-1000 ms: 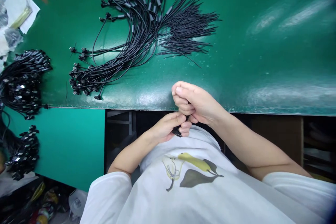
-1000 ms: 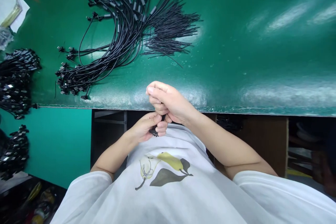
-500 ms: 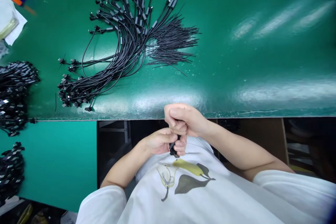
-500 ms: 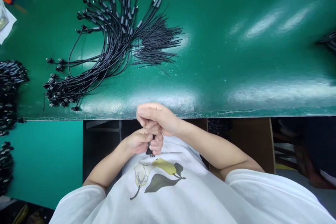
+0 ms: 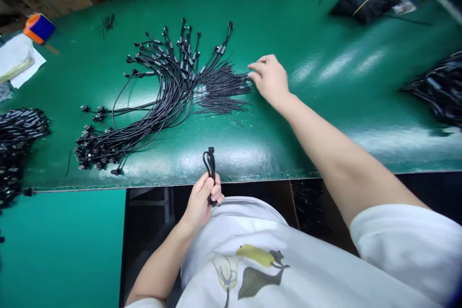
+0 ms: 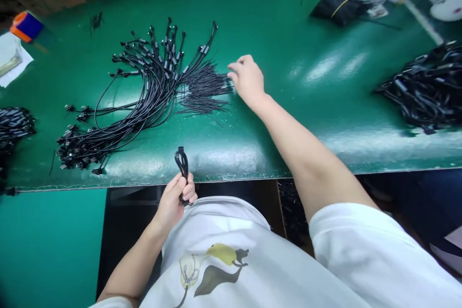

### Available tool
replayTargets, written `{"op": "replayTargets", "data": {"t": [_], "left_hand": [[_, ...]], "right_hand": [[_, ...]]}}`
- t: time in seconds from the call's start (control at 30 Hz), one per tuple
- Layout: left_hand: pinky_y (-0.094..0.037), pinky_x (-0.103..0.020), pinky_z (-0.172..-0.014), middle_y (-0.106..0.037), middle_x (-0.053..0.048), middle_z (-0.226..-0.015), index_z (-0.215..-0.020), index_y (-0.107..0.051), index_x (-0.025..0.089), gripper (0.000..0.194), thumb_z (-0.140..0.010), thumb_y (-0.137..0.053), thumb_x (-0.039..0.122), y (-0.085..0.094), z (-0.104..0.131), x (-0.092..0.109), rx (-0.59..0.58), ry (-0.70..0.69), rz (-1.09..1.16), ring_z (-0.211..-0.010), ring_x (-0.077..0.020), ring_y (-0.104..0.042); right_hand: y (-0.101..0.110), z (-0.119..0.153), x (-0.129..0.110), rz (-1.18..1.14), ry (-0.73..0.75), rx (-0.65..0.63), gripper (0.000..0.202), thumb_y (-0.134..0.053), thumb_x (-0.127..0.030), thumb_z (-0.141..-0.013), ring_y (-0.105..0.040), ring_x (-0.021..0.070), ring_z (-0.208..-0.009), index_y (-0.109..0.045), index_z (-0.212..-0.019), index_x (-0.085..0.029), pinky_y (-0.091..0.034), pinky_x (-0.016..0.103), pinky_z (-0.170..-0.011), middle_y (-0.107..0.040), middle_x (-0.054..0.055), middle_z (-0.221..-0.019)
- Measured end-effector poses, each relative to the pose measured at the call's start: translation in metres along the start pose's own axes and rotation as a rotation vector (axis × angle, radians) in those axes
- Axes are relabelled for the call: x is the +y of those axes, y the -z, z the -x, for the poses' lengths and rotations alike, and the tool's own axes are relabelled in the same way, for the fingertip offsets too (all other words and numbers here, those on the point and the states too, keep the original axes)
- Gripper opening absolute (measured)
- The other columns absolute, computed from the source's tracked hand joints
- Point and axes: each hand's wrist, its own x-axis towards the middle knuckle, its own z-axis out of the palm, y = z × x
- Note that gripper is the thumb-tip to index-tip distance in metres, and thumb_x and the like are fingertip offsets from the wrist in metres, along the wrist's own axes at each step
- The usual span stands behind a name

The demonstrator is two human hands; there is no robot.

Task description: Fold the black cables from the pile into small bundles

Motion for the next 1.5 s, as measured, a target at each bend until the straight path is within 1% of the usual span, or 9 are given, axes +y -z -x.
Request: {"op": "replayTargets", "data": {"t": [0.17, 0.4, 0.63, 0.83, 1.0, 1.13, 1.2, 1.33, 1.5], "left_hand": [[-0.032, -0.019, -0.053, -0.036, 0.006, -0.064, -0.092, -0.062, 0.012, 0.033, -0.083, -0.073, 0.042, 0.005, -0.003, 0.003, 0.020, -0.021, 0.010, -0.054, -0.0050, -0.029], [-0.030, -0.019, -0.052, -0.036, 0.005, -0.065, -0.101, -0.066, 0.010, 0.036, -0.083, -0.073, 0.042, 0.005, -0.009, 0.012, -0.007, -0.040, -0.038, -0.054, -0.0048, -0.026], [-0.032, -0.019, -0.052, -0.037, 0.005, -0.065, -0.105, -0.066, 0.011, 0.037, -0.084, -0.072, 0.041, -0.010, -0.015, 0.016, -0.074, -0.071, -0.049, -0.053, -0.0050, -0.027], [-0.032, -0.019, -0.052, -0.037, 0.006, -0.064, -0.111, -0.062, 0.012, 0.043, -0.083, -0.072, 0.042, -0.011, -0.012, 0.015, -0.104, -0.060, -0.034, -0.051, -0.0046, -0.026], [-0.031, -0.018, -0.050, -0.040, 0.007, -0.063, -0.112, -0.056, 0.016, 0.043, -0.081, -0.074, 0.040, -0.012, -0.011, 0.012, -0.062, -0.046, -0.029, -0.050, -0.0051, -0.027], [-0.032, -0.019, -0.052, -0.040, 0.007, -0.063, -0.124, -0.052, 0.018, 0.051, -0.082, -0.073, 0.039, -0.017, -0.017, 0.009, -0.102, -0.066, -0.032, -0.050, -0.0057, -0.027], [-0.033, -0.020, -0.052, -0.039, 0.007, -0.064, -0.124, -0.056, 0.016, 0.049, -0.084, -0.069, 0.041, -0.016, -0.021, 0.005, -0.096, -0.114, -0.070, -0.051, -0.0063, -0.028], [-0.037, -0.022, -0.056, -0.044, 0.004, -0.068, -0.127, -0.059, 0.015, 0.046, -0.090, -0.061, 0.041, -0.008, -0.029, -0.006, -0.029, -0.235, -0.281, -0.055, -0.0082, -0.035], [-0.036, -0.023, -0.057, -0.045, 0.006, -0.060, -0.139, -0.052, 0.017, 0.052, -0.092, -0.058, 0.039, 0.002, -0.037, -0.010, 0.059, -0.314, -0.534, -0.054, -0.0097, -0.039]], "right_hand": [[-0.022, -0.012, 0.028, 0.167, 0.078, -0.023, 0.026, -0.048, -0.023, -0.091, -0.054, 0.0299, -0.108, -0.070, -0.100, -0.014, -0.043, 0.043, -0.094, -0.059, 0.017, -0.119], [-0.002, 0.012, 0.034, 0.145, 0.098, 0.065, 0.031, -0.046, -0.030, -0.094, -0.058, 0.0278, -0.094, -0.073, -0.100, -0.016, -0.046, 0.042, -0.088, -0.066, 0.014, -0.099], [0.014, 0.050, 0.012, 0.062, 0.106, 0.062, 0.028, -0.049, -0.030, -0.093, -0.060, 0.0272, -0.091, -0.073, -0.101, -0.019, -0.047, 0.042, -0.087, -0.067, 0.013, -0.097], [0.014, 0.088, 0.004, -0.285, -0.103, -0.035, 0.023, -0.058, -0.025, -0.084, -0.062, 0.0179, -0.062, -0.070, -0.101, -0.014, -0.053, 0.036, -0.072, -0.066, 0.006, -0.078], [0.027, 0.131, -0.027, -0.492, -0.190, -0.171, 0.023, -0.059, -0.026, -0.084, -0.064, 0.0167, -0.064, -0.072, -0.100, -0.017, -0.051, 0.031, -0.071, -0.064, 0.001, -0.065], [0.033, 0.177, -0.072, -0.603, 0.021, -0.484, 0.021, -0.057, -0.033, -0.089, -0.061, 0.0147, -0.063, -0.072, -0.093, -0.019, -0.050, 0.029, -0.068, -0.066, 0.003, -0.075], [0.031, 0.194, -0.086, -0.586, 0.166, -0.549, 0.023, -0.053, -0.033, -0.093, -0.062, 0.0140, -0.065, -0.071, -0.095, -0.019, -0.049, 0.029, -0.067, -0.067, 0.005, -0.087], [0.026, 0.204, -0.091, -0.268, 0.458, -0.421, 0.023, -0.045, -0.024, -0.098, -0.061, 0.0173, -0.079, -0.067, -0.096, -0.018, -0.046, 0.029, -0.070, -0.066, 0.009, -0.093], [0.024, 0.195, -0.093, 0.071, 0.848, -0.286, 0.031, -0.039, -0.019, -0.100, -0.052, 0.0186, -0.069, -0.065, -0.082, -0.017, -0.039, 0.034, -0.064, -0.060, 0.008, -0.076]]}}
